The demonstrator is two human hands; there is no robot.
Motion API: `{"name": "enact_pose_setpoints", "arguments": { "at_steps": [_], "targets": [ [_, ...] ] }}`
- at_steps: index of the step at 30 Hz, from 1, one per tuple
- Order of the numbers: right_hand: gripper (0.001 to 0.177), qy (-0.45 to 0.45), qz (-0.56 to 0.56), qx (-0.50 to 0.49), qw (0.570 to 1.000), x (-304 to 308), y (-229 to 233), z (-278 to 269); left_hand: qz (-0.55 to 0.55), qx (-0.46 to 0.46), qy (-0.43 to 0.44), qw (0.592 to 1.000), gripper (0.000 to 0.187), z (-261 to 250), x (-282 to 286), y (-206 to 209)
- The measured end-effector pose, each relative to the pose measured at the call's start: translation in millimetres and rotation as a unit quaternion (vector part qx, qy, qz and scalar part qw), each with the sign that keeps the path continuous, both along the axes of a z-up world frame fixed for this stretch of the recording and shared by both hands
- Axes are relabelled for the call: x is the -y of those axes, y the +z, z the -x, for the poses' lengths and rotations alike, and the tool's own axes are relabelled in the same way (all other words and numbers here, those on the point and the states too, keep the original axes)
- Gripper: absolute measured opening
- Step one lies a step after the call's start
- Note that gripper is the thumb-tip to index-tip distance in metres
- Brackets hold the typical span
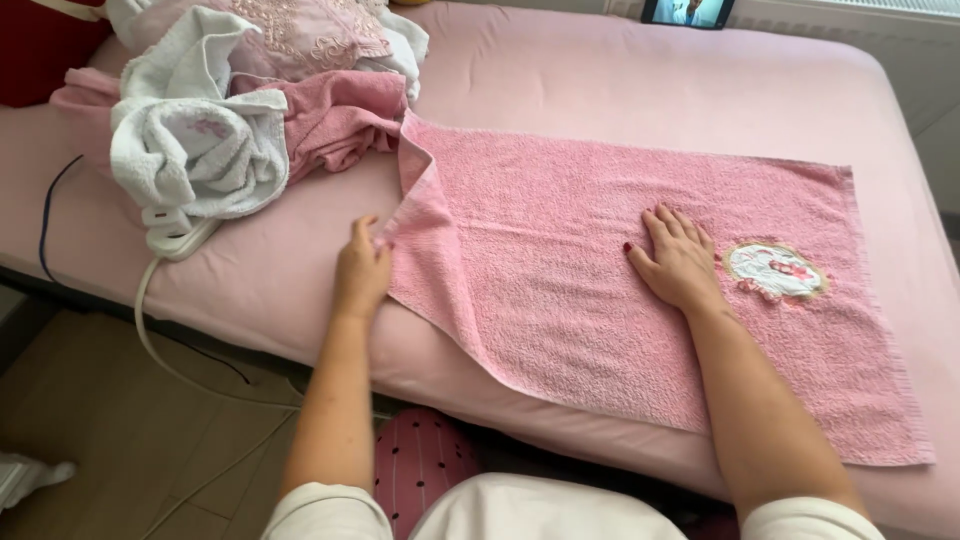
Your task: The person is folding pink and white towels on a bed.
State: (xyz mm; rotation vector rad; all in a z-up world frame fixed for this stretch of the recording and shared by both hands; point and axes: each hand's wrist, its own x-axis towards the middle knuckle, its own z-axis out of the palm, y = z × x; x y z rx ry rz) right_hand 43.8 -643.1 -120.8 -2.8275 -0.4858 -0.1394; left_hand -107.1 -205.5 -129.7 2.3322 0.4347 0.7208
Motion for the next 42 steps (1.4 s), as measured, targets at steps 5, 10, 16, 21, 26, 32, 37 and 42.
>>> {"name": "enact_pose_setpoints", "arguments": {
  "at_steps": [5, 10, 16, 21, 26, 32, 37, 42],
  "targets": [
    [0.072, -0.005, 0.013, -0.013, 1.0, -1.1, 1.2, -1.6, 0.071, 0.054, 0.029, 0.996, 0.041, 46.3, -28.8, 27.2],
    [0.072, 0.004, 0.027, -0.015, 1.0, -0.2, 0.1, -0.3, 0.085, -0.017, 0.148, 0.985, 0.038, 95.5, -29.0, 46.3],
    [0.071, 0.02, 0.027, -0.021, 0.999, 0.2, 5.3, 4.8, -0.234, -0.073, 0.184, 0.952, 0.041, 78.2, 6.0, 50.6],
    [0.071, 0.025, 0.038, -0.014, 0.999, 2.1, 2.4, 3.3, -0.201, -0.1, -0.086, 0.971, 0.036, 18.0, 81.5, 52.7],
    [0.073, 0.025, 0.036, -0.03, 0.999, 2.9, 3.8, 4.5, -0.182, -0.261, -0.101, 0.943, 0.055, -0.3, 79.8, 67.5],
    [0.072, 0.024, 0.049, -0.034, 0.998, 1.1, 5.9, 3.6, -0.147, -0.353, -0.023, 0.924, 0.068, -9.8, 20.2, 65.9],
    [0.073, 0.021, 0.046, -0.04, 0.998, 3.0, 6.4, 6.4, -0.213, -0.381, 0.035, 0.899, 0.058, -44.1, 18.5, 60.8],
    [0.073, 0.017, 0.04, -0.028, 0.999, 2.0, 5.4, 4.7, -0.241, -0.385, -0.078, 0.887, 0.038, -86.1, 62.7, 79.3]
  ]
}}
